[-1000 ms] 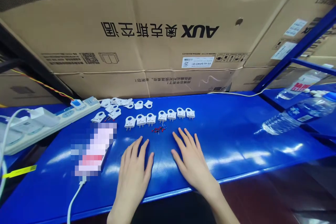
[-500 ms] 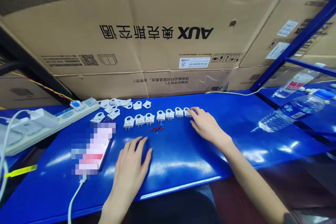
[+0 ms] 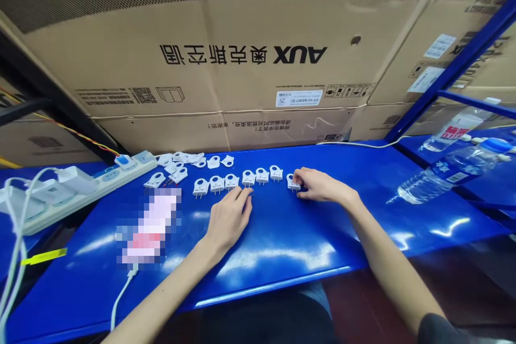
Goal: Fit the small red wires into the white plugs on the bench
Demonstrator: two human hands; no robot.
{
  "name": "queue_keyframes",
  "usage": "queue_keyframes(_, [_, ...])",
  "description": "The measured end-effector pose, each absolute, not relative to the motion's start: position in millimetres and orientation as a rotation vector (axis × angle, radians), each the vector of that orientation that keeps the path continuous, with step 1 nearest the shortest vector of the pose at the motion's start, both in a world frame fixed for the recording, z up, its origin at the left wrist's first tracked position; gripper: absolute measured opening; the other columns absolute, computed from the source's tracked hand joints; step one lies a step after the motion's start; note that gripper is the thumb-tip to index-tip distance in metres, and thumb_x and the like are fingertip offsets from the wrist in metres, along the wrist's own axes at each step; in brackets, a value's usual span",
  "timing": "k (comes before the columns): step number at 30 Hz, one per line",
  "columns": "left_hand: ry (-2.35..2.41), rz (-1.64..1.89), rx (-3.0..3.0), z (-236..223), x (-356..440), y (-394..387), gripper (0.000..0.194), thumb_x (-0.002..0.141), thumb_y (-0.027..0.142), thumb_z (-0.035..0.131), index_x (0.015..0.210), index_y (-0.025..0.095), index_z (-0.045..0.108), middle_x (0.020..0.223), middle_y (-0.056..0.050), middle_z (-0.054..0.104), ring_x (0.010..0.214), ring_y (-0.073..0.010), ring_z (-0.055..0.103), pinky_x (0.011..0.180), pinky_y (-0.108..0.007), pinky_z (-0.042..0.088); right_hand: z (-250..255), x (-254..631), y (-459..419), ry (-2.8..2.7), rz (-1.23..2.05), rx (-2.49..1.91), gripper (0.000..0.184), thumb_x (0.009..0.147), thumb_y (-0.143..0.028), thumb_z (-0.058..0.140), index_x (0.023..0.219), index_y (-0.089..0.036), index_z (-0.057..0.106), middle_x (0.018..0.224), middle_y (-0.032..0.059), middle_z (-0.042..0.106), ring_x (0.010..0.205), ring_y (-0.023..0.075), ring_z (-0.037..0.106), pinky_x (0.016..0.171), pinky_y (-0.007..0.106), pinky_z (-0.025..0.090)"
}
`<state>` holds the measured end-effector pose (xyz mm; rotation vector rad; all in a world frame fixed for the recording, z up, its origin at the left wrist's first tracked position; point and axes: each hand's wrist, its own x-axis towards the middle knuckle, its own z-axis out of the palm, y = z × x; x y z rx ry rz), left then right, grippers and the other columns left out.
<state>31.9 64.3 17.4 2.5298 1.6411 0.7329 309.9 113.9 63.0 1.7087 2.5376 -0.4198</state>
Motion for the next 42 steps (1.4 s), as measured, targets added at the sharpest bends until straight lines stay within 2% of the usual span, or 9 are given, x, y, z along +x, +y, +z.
queue_keyframes(6, [1.443, 0.8, 2.623, 5.0, 29.4, 53.2, 0.03, 0.106, 0.031, 0.039, 0.114, 0.019, 0.065, 0.093, -0.004, 0.074, 0.076, -0.014, 0.07, 0.07, -0.025, 0.053, 68.2, 294.0, 97.8, 2.666, -0.837, 1.443, 0.013, 0.081, -0.018, 0.072, 0.093, -0.018, 0.067, 0.085, -0.001, 0.068, 0.075, 0.0139, 0.059, 0.068, 0.023, 0.042])
queue_keyframes(11, [1.249, 0.811, 2.705, 4.2, 27.6, 41.2, 0.023, 0.102, 0.032, 0.047, 0.112, 0.02, 0.063, 0.09, -0.004, 0.074, 0.075, -0.0155, 0.071, 0.066, -0.025, 0.053, 63.6, 262.0, 87.4, 2.817, -1.14, 1.147, 0.015, 0.08, -0.013, 0.074, 0.093, -0.019, 0.069, 0.083, -0.0032, 0.065, 0.075, 0.0117, 0.057, 0.069, 0.021, 0.044])
queue_keyframes(15, [1.15, 0.81, 2.762, 3.2, 26.5, 38.7, 0.014, 0.098, 0.026, 0.049, 0.093, 0.021, 0.061, 0.08, -0.001, 0.07, 0.073, -0.0165, 0.069, 0.06, -0.025, 0.049, 59.7, 255.7, 94.6, 2.787, -1.358, 1.024, 0.018, 0.083, -0.025, 0.078, 0.097, -0.019, 0.068, 0.082, -0.0028, 0.065, 0.074, 0.0125, 0.059, 0.069, 0.022, 0.047])
queue_keyframes(18, [1.132, 0.832, 2.778, 1.6, 26.3, 40.0, 0.011, 0.097, 0.023, 0.05, 0.093, 0.02, 0.06, 0.078, -0.001, 0.067, 0.07, -0.0169, 0.067, 0.057, -0.026, 0.047, 57.9, 258.1, 104.9, 2.779, -1.452, 1.097, 0.015, 0.091, -0.029, 0.072, 0.1, -0.018, 0.067, 0.08, -0.0018, 0.066, 0.073, 0.0136, 0.061, 0.068, 0.024, 0.048])
queue_keyframes(21, [1.124, 0.856, 2.772, 0.0, 26.4, 40.6, 0.01, 0.097, 0.021, 0.05, 0.099, 0.019, 0.06, 0.08, -0.002, 0.068, 0.071, -0.0175, 0.068, 0.057, -0.027, 0.048, 51.4, 255.9, 112.7, 2.979, -1.281, 1.294, 0.007, 0.096, -0.021, 0.062, 0.1, -0.018, 0.067, 0.085, 0.0004, 0.068, 0.074, 0.0142, 0.061, 0.07, 0.025, 0.048])
queue_keyframes(26, [1.068, 0.886, 2.772, -2.6, 26.6, 40.5, 0.017, 0.097, 0.021, 0.052, 0.112, 0.019, 0.059, 0.087, -0.003, 0.072, 0.075, -0.0178, 0.071, 0.06, -0.027, 0.052, 31.3, 243.2, 117.0, 3.218, -0.749, 1.323, 0.025, 0.102, -0.019, 0.054, 0.124, -0.023, 0.065, 0.111, 0.0062, 0.068, 0.096, 0.0186, 0.065, 0.087, 0.031, 0.051])
queue_keyframes(30, [1.044, 0.88, 2.77, -2.3, 27.1, 40.8, 0.014, 0.097, 0.018, 0.051, 0.108, 0.019, 0.059, 0.085, -0.001, 0.071, 0.075, -0.0173, 0.07, 0.062, -0.027, 0.052, 20.9, 238.8, 117.9, 3.193, -0.457, 1.24, 0.03, 0.106, -0.022, 0.05, 0.13, -0.027, 0.065, 0.115, 0.0068, 0.066, 0.098, 0.0187, 0.064, 0.082, 0.029, 0.051])
queue_keyframes(36, [1.059, 0.945, 2.721, 0.8, 27.3, 42.2, 0.013, 0.096, 0.014, 0.05, 0.102, 0.018, 0.059, 0.078, 0.0, 0.067, 0.067, -0.0137, 0.066, 0.058, -0.025, 0.047, 17.3, 243.6, 120.1, 3.181, -0.39, 1.258, 0.02, 0.104, -0.027, 0.056, 0.12, -0.026, 0.069, 0.114, 0.0057, 0.064, 0.096, 0.0172, 0.063, 0.076, 0.026, 0.049])
queue_keyframes(42, [1.13, 0.991, 2.633, 4.2, 26.6, 45.6, 0.012, 0.097, 0.017, 0.051, 0.104, 0.02, 0.061, 0.075, 0.002, 0.065, 0.063, -0.0117, 0.063, 0.058, -0.023, 0.046, 19.7, 249.4, 119.1, 3.138, -0.374, 1.285, 0.014, 0.103, -0.031, 0.059, 0.11, -0.022, 0.067, 0.109, 0.0057, 0.063, 0.09, 0.017, 0.061, 0.071, 0.026, 0.045])
